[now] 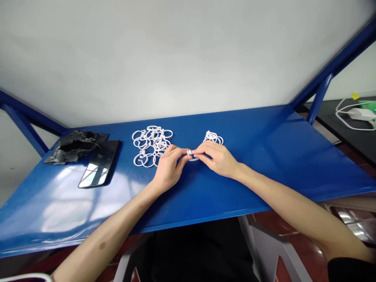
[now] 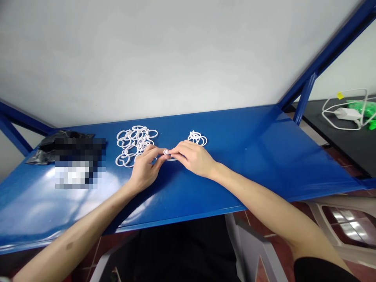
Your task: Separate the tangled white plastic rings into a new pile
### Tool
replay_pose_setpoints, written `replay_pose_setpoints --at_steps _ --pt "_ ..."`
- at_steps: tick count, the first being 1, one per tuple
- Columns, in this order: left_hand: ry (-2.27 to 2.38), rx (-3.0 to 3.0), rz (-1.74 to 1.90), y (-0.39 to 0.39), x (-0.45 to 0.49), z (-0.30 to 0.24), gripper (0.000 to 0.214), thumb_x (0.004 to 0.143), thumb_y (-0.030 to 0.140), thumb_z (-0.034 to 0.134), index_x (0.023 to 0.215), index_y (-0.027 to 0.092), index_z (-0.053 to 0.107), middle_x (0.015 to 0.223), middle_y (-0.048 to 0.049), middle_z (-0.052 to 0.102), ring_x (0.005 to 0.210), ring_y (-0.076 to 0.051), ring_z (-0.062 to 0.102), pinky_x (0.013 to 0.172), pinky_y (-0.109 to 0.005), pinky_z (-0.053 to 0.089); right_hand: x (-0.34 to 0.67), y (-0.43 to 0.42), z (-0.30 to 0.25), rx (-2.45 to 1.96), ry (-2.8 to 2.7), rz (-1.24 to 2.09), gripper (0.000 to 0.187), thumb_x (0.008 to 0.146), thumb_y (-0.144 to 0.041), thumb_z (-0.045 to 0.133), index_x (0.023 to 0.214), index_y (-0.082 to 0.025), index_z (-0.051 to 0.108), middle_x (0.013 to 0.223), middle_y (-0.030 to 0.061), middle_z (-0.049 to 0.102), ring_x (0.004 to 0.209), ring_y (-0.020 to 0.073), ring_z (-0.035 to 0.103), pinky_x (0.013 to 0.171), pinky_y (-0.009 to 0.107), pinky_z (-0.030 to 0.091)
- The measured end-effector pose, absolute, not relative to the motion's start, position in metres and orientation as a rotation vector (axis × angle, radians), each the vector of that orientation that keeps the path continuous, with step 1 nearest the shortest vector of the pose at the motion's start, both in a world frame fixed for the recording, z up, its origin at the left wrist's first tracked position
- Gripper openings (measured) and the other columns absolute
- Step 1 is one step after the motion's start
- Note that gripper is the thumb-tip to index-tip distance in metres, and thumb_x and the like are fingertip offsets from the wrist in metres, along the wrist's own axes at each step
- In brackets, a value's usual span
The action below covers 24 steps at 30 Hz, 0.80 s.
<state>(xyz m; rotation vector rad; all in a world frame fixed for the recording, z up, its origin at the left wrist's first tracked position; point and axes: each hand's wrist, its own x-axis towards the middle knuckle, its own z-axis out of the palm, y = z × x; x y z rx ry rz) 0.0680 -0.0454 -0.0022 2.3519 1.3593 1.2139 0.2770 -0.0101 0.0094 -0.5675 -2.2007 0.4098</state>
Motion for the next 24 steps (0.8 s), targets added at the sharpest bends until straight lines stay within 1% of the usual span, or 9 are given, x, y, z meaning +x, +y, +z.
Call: replay_pose_setpoints --at_steps 3,9,15,19,22,24 --pt "1.334 2.336 1.201 -0.046 0.066 -0.004 0.018 0.1 0.03 0.058 0.096 0.022 0.073 0.083 -0.003 0.072 0.075 -0.016 0.063 0.069 -0.029 0.052 0.277 -0.012 0.008 -0.546 -2.219 0.435 0.018 0.104 -0.025 0.051 0.104 -0.021 0.069 0.093 0.0057 0.075 0.086 0.0186 0.068 0.078 0.037 0.057" --pt "1.276 2.38 1.221 -0.05 0.061 -0.009 0.017 0.098 0.019 0.06 0.094 0.022 0.076 0.076 -0.0005 0.07 0.066 -0.012 0.062 0.064 -0.024 0.049 0.276 -0.017 0.007 -0.494 -2.268 0.481 0.017 0.104 -0.023 0.052 0.101 -0.019 0.068 0.091 0.0064 0.073 0.083 0.018 0.065 0.076 0.035 0.055" --pt "1.16 2.533 1.177 -0.052 0.06 -0.012 0.018 0.097 0.016 0.06 0.088 0.021 0.074 0.074 -0.0003 0.069 0.064 -0.011 0.06 0.066 -0.026 0.049 0.278 -0.018 0.007 -0.458 -2.369 0.459 0.023 0.106 -0.023 0.048 0.098 -0.019 0.069 0.091 0.0062 0.073 0.083 0.0175 0.062 0.075 0.033 0.054" --pt "1.204 2.574 1.136 -0.046 0.061 -0.008 0.015 0.099 0.026 0.06 0.096 0.02 0.074 0.081 -0.0033 0.07 0.073 -0.014 0.063 0.069 -0.028 0.052 0.276 -0.014 0.007 -0.517 -2.351 0.364 0.023 0.106 -0.024 0.048 0.099 -0.02 0.07 0.092 0.0061 0.074 0.084 0.018 0.063 0.076 0.034 0.055" --pt "1.325 2.671 1.115 -0.038 0.054 0.0 0.02 0.096 0.034 0.065 0.11 0.02 0.071 0.095 -0.0072 0.074 0.085 -0.02 0.064 0.08 -0.035 0.053 0.279 -0.005 0.009 -0.618 -2.309 0.297 0.022 0.105 -0.025 0.049 0.101 -0.022 0.07 0.098 0.0055 0.074 0.09 0.0191 0.065 0.081 0.036 0.055" --pt "1.508 2.715 1.093 -0.031 0.043 0.005 0.024 0.095 0.036 0.065 0.114 0.021 0.069 0.101 -0.0088 0.075 0.093 -0.025 0.063 0.087 -0.042 0.052 0.286 0.004 0.01 -0.734 -2.248 0.228 0.021 0.105 -0.026 0.049 0.101 -0.023 0.07 0.099 0.0058 0.074 0.091 0.0204 0.065 0.083 0.038 0.054"
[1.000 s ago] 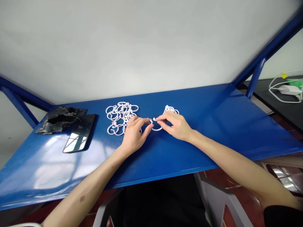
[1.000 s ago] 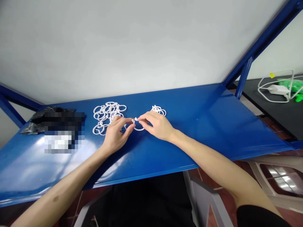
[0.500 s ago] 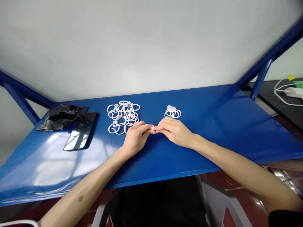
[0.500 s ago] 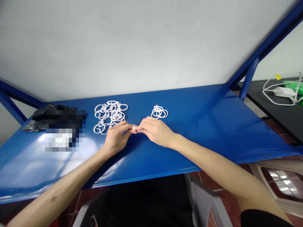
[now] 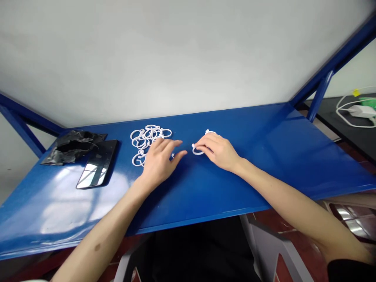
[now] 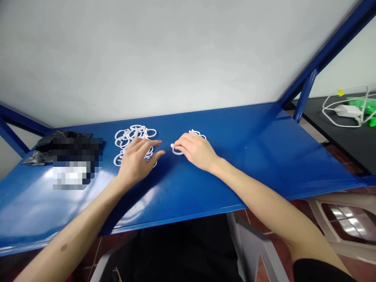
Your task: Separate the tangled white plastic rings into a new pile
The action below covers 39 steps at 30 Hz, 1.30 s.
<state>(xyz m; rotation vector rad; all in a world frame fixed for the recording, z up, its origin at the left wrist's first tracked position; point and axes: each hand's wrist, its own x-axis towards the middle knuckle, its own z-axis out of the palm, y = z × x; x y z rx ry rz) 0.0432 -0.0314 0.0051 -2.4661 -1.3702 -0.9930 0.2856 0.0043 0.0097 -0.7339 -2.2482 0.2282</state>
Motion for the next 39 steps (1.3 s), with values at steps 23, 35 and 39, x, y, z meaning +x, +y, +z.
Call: replay_pose_setpoints --at_steps 23,35,39 --pt "-1.572 -2.289 -0.849 -0.024 0.024 0.0 0.017 0.096 0.034 0.062 0.091 0.023 0.073 0.115 -0.008 0.072 0.104 -0.029 0.058 0.089 -0.047 0.046 0.287 0.004 0.009 -0.949 -2.189 0.115 0.015 0.1 -0.027 0.057 0.104 -0.022 0.071 0.105 0.0101 0.066 0.099 0.0264 0.056 0.088 0.046 0.053" --pt "-1.228 -2.63 -1.145 -0.043 0.053 0.007 0.007 0.096 0.028 0.066 0.093 0.022 0.069 0.101 -0.0037 0.074 0.092 -0.019 0.06 0.084 -0.036 0.051 0.273 -0.015 0.007 -0.809 -2.217 0.547 0.013 0.1 -0.028 0.06 0.109 -0.021 0.065 0.098 0.0036 0.075 0.089 0.0184 0.07 0.082 0.035 0.057" --pt "-1.18 -2.688 -1.147 -0.043 0.053 0.007 0.007 0.096 0.028 0.066 0.094 0.022 0.07 0.099 -0.0035 0.073 0.088 -0.018 0.06 0.082 -0.035 0.051 0.272 -0.015 0.007 -0.829 -2.123 0.689 0.005 0.098 -0.025 0.061 0.098 -0.022 0.065 0.094 0.001 0.073 0.083 0.0152 0.069 0.078 0.031 0.056"
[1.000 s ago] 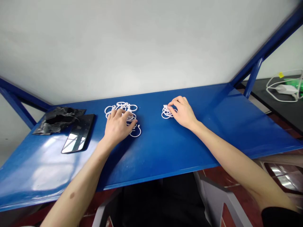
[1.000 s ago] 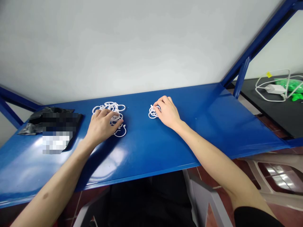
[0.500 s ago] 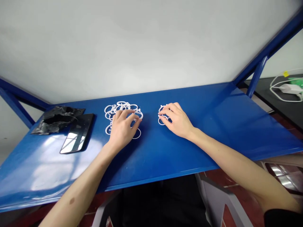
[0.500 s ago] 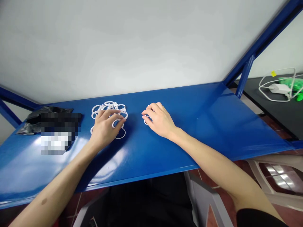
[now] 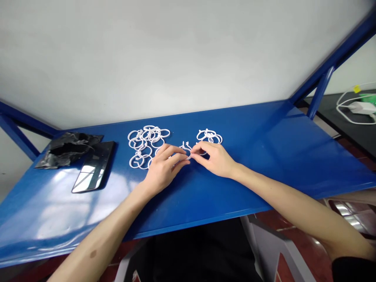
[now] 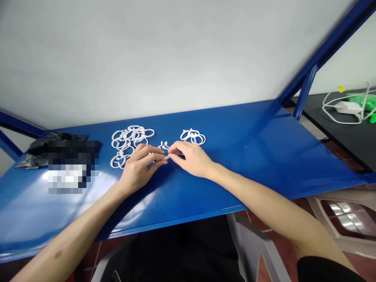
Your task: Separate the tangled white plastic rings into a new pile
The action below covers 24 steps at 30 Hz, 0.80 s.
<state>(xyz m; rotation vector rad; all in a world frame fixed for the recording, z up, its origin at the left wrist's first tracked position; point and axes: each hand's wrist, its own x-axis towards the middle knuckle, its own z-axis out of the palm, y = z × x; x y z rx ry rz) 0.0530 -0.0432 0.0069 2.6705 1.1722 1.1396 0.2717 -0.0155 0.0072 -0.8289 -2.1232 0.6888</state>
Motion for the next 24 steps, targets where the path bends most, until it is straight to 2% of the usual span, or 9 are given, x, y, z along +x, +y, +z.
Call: replay_pose_setpoints --at_steps 4,7,14,20,24 --pt "1.133 2.674 1.139 -0.043 0.053 0.006 0.006 0.096 0.026 0.066 0.097 0.022 0.07 0.099 -0.0043 0.073 0.087 -0.017 0.061 0.079 -0.034 0.052 0.272 -0.013 0.009 -0.868 -2.071 0.767 0.006 0.097 -0.025 0.063 0.093 -0.021 0.065 0.089 -0.0004 0.072 0.079 0.0138 0.067 0.075 0.029 0.054" --pt "1.103 2.691 1.19 -0.043 0.053 0.006 0.005 0.096 0.024 0.065 0.099 0.021 0.069 0.099 -0.0042 0.072 0.087 -0.017 0.063 0.08 -0.034 0.053 0.273 -0.01 0.007 -0.883 -2.046 0.747 0.003 0.096 -0.024 0.063 0.095 -0.021 0.063 0.09 0.0002 0.071 0.079 0.0141 0.066 0.075 0.029 0.054" --pt "1.253 2.671 1.39 -0.04 0.049 0.009 0.003 0.095 0.021 0.066 0.097 0.021 0.068 0.098 -0.004 0.072 0.087 -0.018 0.064 0.08 -0.034 0.052 0.278 -0.003 0.005 -0.823 -2.061 0.423 0.011 0.096 -0.017 0.056 0.104 -0.02 0.064 0.089 0.003 0.067 0.078 0.0157 0.062 0.075 0.033 0.053" --pt "1.494 2.716 1.113 -0.034 0.043 0.003 0.011 0.097 0.021 0.062 0.104 0.021 0.071 0.106 -0.0073 0.072 0.096 -0.023 0.06 0.086 -0.041 0.05 0.279 -0.002 0.005 -0.791 -2.016 0.402 0.014 0.098 -0.016 0.056 0.104 -0.02 0.067 0.092 0.0034 0.07 0.08 0.0155 0.063 0.077 0.033 0.054" --pt "1.532 2.697 1.112 -0.037 0.046 0.002 0.019 0.096 0.025 0.064 0.113 0.02 0.07 0.111 -0.0087 0.073 0.102 -0.026 0.058 0.091 -0.044 0.05 0.277 -0.006 0.007 -0.767 -1.971 0.502 0.011 0.098 -0.017 0.059 0.103 -0.02 0.068 0.094 0.0031 0.072 0.082 0.0144 0.067 0.074 0.029 0.056"
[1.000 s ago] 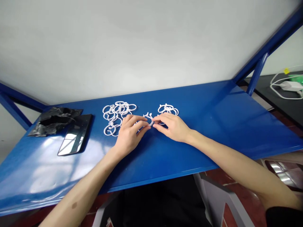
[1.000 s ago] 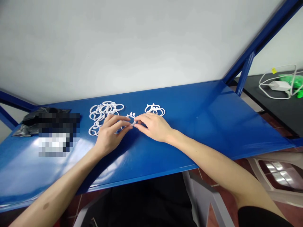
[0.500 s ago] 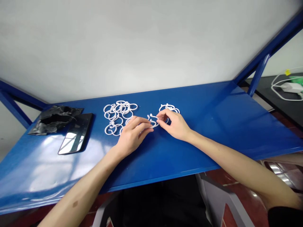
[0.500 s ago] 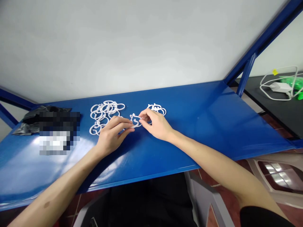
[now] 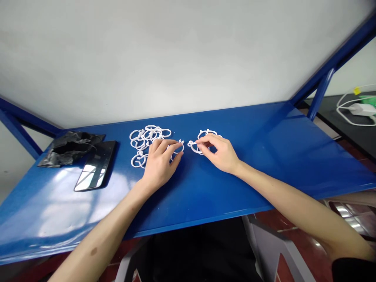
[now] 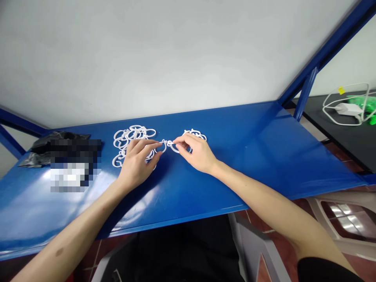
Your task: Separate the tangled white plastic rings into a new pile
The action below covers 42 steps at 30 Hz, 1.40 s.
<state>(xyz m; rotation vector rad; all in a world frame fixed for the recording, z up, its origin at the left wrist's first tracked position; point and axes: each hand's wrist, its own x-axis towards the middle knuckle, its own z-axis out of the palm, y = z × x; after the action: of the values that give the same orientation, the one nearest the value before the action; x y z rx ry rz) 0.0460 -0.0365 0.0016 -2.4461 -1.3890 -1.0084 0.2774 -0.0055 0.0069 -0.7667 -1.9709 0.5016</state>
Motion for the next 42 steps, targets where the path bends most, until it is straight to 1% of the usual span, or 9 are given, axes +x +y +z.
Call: replay_pose_setpoints --at_steps 6,10,13,19,28,32,35,39,42 --pt "-1.553 -2.496 -1.189 -0.046 0.055 0.005 0.016 0.097 0.031 0.064 0.103 0.022 0.075 0.091 -0.0046 0.072 0.087 -0.02 0.063 0.079 -0.035 0.052 0.275 -0.013 0.014 -0.686 -1.972 0.603 0.012 0.098 -0.017 0.06 0.104 -0.02 0.071 0.097 0.0035 0.073 0.082 0.0131 0.068 0.072 0.026 0.058" --pt "-1.732 -2.544 -1.374 -0.049 0.057 0.007 0.015 0.097 0.031 0.063 0.1 0.023 0.076 0.089 -0.0023 0.067 0.074 -0.013 0.063 0.063 -0.025 0.05 0.273 -0.016 0.012 -0.61 -2.067 0.55 0.019 0.1 -0.018 0.058 0.111 -0.023 0.073 0.092 0.0021 0.073 0.08 0.0134 0.067 0.073 0.028 0.057" --pt "-1.702 -2.557 -1.417 -0.05 0.058 0.006 0.013 0.096 0.025 0.063 0.097 0.023 0.076 0.086 -0.0008 0.066 0.07 -0.011 0.062 0.061 -0.023 0.049 0.27 -0.02 0.01 -0.586 -2.078 0.587 0.019 0.101 -0.018 0.058 0.112 -0.021 0.072 0.091 0.0029 0.073 0.08 0.0136 0.067 0.073 0.028 0.057" --pt "-1.475 -2.551 -1.393 -0.05 0.057 0.005 0.018 0.093 0.011 0.061 0.091 0.022 0.074 0.082 0.0003 0.065 0.073 -0.011 0.064 0.065 -0.023 0.051 0.27 -0.024 0.008 -0.504 -2.114 0.602 0.016 0.102 -0.02 0.058 0.11 -0.02 0.072 0.096 0.0049 0.075 0.085 0.0148 0.07 0.075 0.031 0.06" --pt "-1.27 -2.595 -1.343 -0.046 0.057 0.003 0.012 0.096 0.015 0.06 0.093 0.02 0.071 0.083 -0.0012 0.065 0.076 -0.013 0.063 0.068 -0.025 0.052 0.272 -0.018 0.006 -0.414 -2.177 0.419 0.018 0.102 -0.017 0.057 0.11 -0.019 0.072 0.096 0.005 0.077 0.086 0.0154 0.071 0.076 0.031 0.06" --pt "-1.405 -2.605 -1.101 -0.042 0.06 0.003 0.015 0.097 0.027 0.063 0.109 0.02 0.069 0.095 -0.0065 0.071 0.092 -0.022 0.062 0.082 -0.038 0.054 0.28 -0.004 0.012 -0.652 -2.159 0.27 0.017 0.102 -0.022 0.057 0.109 -0.023 0.073 0.1 0.0036 0.078 0.088 0.0177 0.071 0.081 0.035 0.058" --pt "-1.476 -2.521 -0.872 -0.039 0.058 -0.002 0.022 0.094 0.032 0.066 0.11 0.017 0.069 0.106 -0.0119 0.072 0.101 -0.029 0.059 0.088 -0.047 0.051 0.294 0.011 0.013 -0.914 -2.038 0.169 0.012 0.1 -0.028 0.061 0.104 -0.023 0.072 0.094 0.0039 0.077 0.082 0.0193 0.067 0.075 0.036 0.056" --pt "-1.525 -2.485 -0.737 -0.033 0.049 -0.009 0.009 0.092 0.027 0.069 0.094 0.019 0.072 0.102 -0.0109 0.072 0.098 -0.03 0.056 0.083 -0.045 0.048 0.312 0.032 0.004 -1.14 -2.028 0.101 0.012 0.097 -0.031 0.064 0.093 -0.022 0.071 0.092 0.0059 0.072 0.088 0.0238 0.061 0.078 0.041 0.053" --pt "-1.503 -2.499 -0.76 -0.031 0.047 -0.007 0.009 0.095 0.022 0.063 0.089 0.021 0.07 0.095 -0.0078 0.072 0.092 -0.027 0.056 0.079 -0.041 0.044 0.316 0.04 -0.003 -1.175 -2.034 0.055 0.013 0.096 -0.033 0.065 0.097 -0.022 0.072 0.097 0.0076 0.07 0.094 0.0264 0.059 0.084 0.047 0.052"
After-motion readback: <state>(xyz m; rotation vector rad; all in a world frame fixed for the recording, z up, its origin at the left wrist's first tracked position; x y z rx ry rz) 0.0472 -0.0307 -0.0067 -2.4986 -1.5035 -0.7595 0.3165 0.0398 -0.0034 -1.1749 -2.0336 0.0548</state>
